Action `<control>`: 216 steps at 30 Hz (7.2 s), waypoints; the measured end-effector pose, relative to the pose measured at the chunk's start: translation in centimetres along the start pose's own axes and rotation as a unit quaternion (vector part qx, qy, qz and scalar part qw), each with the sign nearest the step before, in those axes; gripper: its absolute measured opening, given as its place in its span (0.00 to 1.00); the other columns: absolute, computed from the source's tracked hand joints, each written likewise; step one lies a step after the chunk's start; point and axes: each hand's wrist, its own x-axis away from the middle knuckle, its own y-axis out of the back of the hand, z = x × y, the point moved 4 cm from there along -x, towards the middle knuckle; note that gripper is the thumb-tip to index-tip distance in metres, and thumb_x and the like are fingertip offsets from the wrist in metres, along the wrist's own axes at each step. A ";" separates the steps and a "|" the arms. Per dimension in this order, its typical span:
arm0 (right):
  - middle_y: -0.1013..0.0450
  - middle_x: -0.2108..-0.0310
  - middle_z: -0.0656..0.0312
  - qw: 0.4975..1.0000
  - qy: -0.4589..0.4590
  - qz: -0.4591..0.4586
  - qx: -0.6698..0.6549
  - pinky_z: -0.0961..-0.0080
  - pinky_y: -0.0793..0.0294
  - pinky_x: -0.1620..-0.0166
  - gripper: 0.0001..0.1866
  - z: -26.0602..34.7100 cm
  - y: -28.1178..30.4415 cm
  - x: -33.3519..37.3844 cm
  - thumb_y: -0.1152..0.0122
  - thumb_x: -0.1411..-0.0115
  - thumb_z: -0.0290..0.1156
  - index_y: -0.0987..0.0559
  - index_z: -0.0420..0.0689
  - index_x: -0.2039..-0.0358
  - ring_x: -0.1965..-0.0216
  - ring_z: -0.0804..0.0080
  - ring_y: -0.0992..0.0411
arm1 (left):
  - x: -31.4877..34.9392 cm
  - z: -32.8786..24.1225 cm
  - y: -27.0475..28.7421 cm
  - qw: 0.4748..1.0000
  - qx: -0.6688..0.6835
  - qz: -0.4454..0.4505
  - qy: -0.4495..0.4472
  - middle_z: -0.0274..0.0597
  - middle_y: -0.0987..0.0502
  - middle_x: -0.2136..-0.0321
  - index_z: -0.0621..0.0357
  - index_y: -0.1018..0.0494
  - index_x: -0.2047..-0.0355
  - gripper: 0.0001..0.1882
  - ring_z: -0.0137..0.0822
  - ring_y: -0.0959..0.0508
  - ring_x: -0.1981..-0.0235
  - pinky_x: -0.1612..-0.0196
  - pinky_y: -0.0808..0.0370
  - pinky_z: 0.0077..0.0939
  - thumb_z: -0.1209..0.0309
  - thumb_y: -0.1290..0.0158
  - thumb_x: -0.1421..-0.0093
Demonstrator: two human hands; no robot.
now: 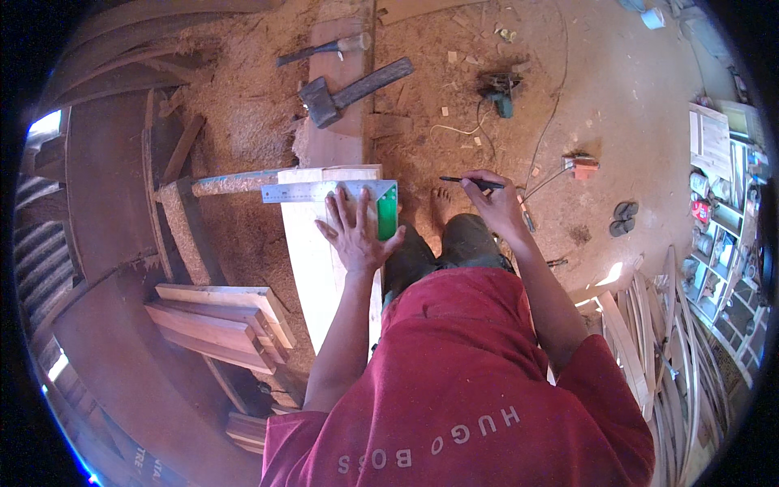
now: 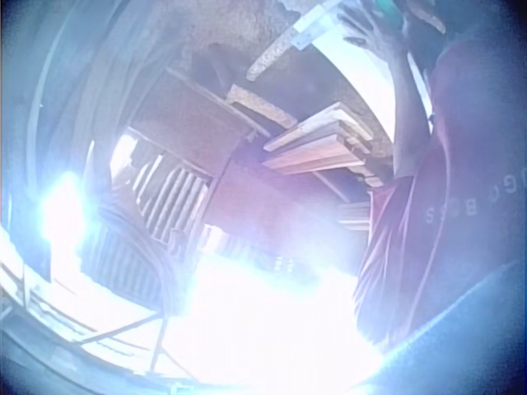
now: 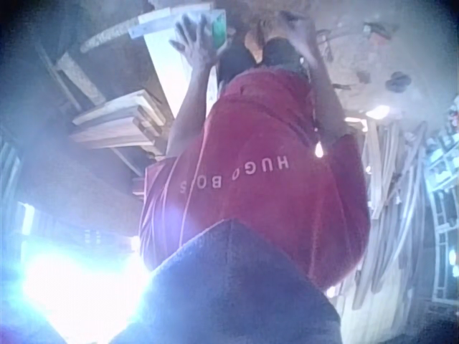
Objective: The person uses a speed square and a pencil to mark cut lines on several wooden boards in a workshop.
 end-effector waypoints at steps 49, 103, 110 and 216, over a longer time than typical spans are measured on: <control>0.19 0.67 0.53 0.888 0.277 0.228 0.287 0.57 0.21 0.59 0.12 15.0 -20.4 -6.6 0.37 0.42 0.43 0.15 0.52 0.63 0.63 0.52 0.20 | 0.1 0.9 1.0 0.997 0.032 0.061 0.040 0.56 0.57 0.25 0.35 0.41 0.29 0.55 0.56 0.62 0.24 0.32 0.70 0.76 0.26 0.45 0.54; 0.28 0.77 0.55 0.583 0.320 0.652 0.365 0.67 0.30 0.64 0.14 11.1 -32.4 16.5 0.45 0.33 0.37 0.22 0.38 0.66 0.72 0.66 0.30 | 48.6 -7.5 -15.7 -0.114 0.399 -0.626 0.660 0.42 0.24 0.69 0.60 0.29 0.53 0.19 0.36 0.22 0.74 0.70 0.22 0.33 0.56 0.46 0.32; 0.28 0.77 0.55 0.443 0.319 0.725 0.420 0.67 0.31 0.64 0.14 10.7 -37.7 20.2 0.44 0.32 0.37 0.22 0.37 0.67 0.72 0.67 0.31 | 43.7 -5.0 -14.2 -0.148 0.281 -0.633 0.706 0.54 0.27 0.45 0.68 0.39 0.35 0.34 0.44 0.25 0.48 0.46 0.29 0.37 0.54 0.48 0.31; 0.23 0.76 0.42 0.162 0.646 0.642 0.380 0.56 0.25 0.65 0.22 0.1 -61.1 49.6 0.43 0.31 0.43 0.20 0.34 0.69 0.71 0.42 0.22 | 42.9 -0.5 -11.7 -0.117 0.278 -0.677 0.671 0.47 0.22 0.57 0.66 0.37 0.45 0.25 0.37 0.22 0.56 0.51 0.26 0.33 0.64 0.41 0.34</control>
